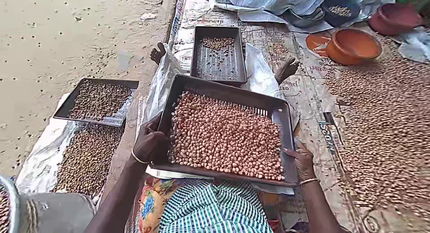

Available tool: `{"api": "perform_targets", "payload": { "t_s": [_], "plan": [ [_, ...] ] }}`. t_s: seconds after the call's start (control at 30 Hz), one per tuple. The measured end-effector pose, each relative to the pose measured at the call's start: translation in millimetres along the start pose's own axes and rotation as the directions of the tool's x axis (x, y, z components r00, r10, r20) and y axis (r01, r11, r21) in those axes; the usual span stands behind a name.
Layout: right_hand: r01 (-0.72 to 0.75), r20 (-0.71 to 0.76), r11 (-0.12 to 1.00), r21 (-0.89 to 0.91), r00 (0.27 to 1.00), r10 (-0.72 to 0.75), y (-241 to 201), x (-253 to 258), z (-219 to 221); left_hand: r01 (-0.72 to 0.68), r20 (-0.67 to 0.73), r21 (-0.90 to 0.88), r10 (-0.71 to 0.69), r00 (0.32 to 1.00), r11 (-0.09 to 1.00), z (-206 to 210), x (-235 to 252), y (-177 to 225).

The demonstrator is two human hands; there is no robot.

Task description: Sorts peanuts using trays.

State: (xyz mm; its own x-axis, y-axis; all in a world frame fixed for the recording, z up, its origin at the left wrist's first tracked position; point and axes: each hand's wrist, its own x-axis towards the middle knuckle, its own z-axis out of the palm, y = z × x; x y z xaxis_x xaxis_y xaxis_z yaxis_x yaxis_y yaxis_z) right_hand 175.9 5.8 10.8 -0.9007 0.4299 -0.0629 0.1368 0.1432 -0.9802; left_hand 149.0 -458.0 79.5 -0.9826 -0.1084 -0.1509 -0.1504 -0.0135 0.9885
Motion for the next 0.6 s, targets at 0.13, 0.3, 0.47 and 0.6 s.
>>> {"api": "perform_targets", "payload": {
  "t_s": [0.13, 0.3, 0.47, 0.6],
  "plan": [
    [0.001, 0.138, 0.985, -0.172, 0.990, 0.023, -34, 54, 28, 0.183, -0.060, 0.077, -0.179, 0.982, 0.980, -22, 49, -2],
    [0.188, 0.026, 0.982, 0.032, 0.982, -0.189, -20, -54, 23, -0.043, -0.041, -0.037, 0.041, 0.998, 0.998, -64, -24, -64],
    [-0.007, 0.012, 1.000, -0.023, 1.000, 0.007, -5, 13, -1, 0.026, -0.020, -0.020, -0.027, 0.999, 0.999, 8, 10, 12],
    [0.046, 0.145, 0.970, -0.238, 0.989, -0.011, -44, 43, 30, 0.167, -0.049, 0.069, -0.164, 0.985, 0.984, -36, 48, -13]
  ]
}}
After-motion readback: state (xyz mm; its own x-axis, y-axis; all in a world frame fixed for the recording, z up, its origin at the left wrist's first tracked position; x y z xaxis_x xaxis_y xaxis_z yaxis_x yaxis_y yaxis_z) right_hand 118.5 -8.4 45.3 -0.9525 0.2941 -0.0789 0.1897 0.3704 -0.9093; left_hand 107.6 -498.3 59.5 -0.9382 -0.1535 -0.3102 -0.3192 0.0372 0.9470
